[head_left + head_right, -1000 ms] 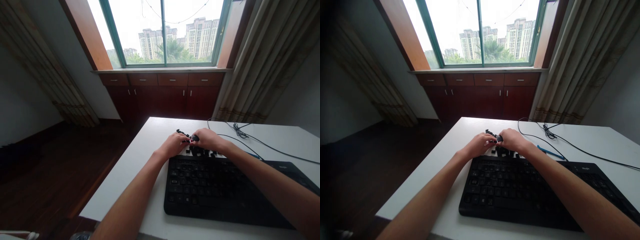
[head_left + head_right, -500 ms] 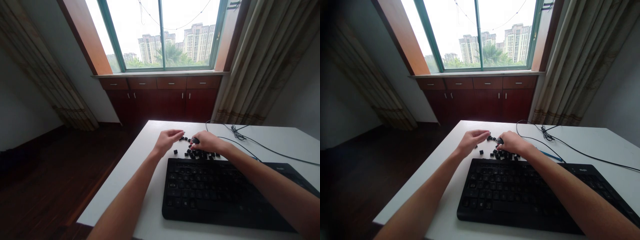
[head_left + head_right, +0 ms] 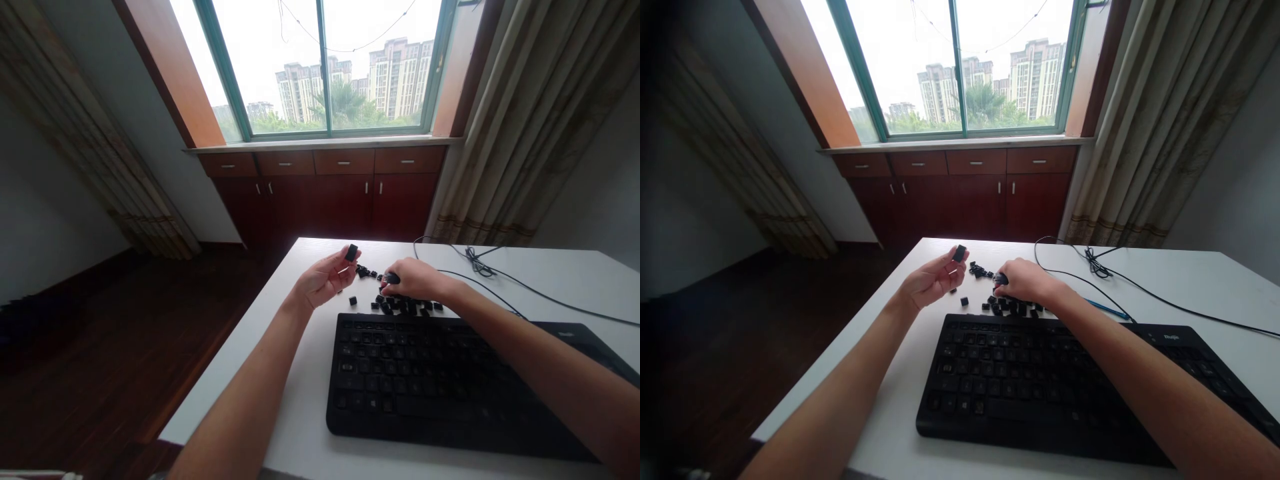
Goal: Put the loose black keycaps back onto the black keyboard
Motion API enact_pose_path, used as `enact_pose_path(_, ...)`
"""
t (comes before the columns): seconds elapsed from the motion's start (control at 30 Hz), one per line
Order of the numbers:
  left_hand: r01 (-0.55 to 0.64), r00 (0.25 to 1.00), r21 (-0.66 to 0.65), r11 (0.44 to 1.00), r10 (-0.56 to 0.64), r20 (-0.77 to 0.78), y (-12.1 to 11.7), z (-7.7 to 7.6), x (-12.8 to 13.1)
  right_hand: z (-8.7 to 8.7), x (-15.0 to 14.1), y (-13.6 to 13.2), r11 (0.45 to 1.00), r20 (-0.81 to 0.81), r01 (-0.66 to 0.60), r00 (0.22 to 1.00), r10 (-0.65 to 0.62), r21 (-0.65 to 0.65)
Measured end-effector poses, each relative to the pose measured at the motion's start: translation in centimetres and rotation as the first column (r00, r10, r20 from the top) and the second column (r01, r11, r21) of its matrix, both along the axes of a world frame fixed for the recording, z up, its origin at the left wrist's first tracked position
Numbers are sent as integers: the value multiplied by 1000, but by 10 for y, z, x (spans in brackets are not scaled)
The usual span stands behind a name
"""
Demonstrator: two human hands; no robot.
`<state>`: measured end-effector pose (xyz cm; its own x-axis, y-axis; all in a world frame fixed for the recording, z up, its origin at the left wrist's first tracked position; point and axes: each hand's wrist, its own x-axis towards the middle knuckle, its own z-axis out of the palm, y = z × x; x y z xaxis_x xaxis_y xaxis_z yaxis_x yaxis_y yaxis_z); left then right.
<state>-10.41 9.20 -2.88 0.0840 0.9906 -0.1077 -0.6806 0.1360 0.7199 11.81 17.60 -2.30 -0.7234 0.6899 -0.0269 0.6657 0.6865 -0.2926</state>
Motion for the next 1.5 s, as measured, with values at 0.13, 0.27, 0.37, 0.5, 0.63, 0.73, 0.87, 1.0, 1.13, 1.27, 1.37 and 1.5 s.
enact_pose_path(0.13,-15,1000,7,1000,15,-4,-1,1,0,0,2,-3,1000,-44,3,999,-2,23)
enact_pose_path(0.27,-34,999,17,999,35,-28,-1,0,3,4,5,-7,1000,-135,13,991,-10,17)
enact_pose_path(0.37,-37,999,22,999,38,-35,-1,-1,6,12,11,-12,999,-221,34,974,-40,-31)
enact_pose_path(0.5,-34,998,6,999,34,-52,-1,-1,12,25,28,-22,993,-313,84,944,-104,-77)
enact_pose_path(0.63,-12,996,-11,1000,11,-91,-3,1,20,32,59,-39,994,-359,107,929,-93,18)
enact_pose_path(0.73,46,986,1,999,-45,-162,-6,3,28,32,87,-49,988,-271,121,958,-91,95)
enact_pose_path(0.87,69,935,23,997,-57,-349,-7,2,36,26,117,-45,979,-159,166,976,-147,117)
enact_pose_path(1.0,54,937,20,998,-44,-348,-5,-3,32,19,134,-39,975,-143,208,970,-195,83)
enact_pose_path(1.13,37,963,6,999,-34,-267,-4,-6,26,14,143,-43,974,-229,227,948,-219,9)
enact_pose_path(1.27,42,964,-3,999,-41,-262,-6,-5,25,11,149,-46,975,-240,223,947,-214,9)
enact_pose_path(1.37,62,961,-34,998,-69,-267,-8,-3,28,11,156,-43,971,-218,235,950,-224,30)
enact_pose_path(1.5,64,957,-44,997,-74,-281,-9,-2,29,12,166,-36,952,-176,291,946,-272,92)
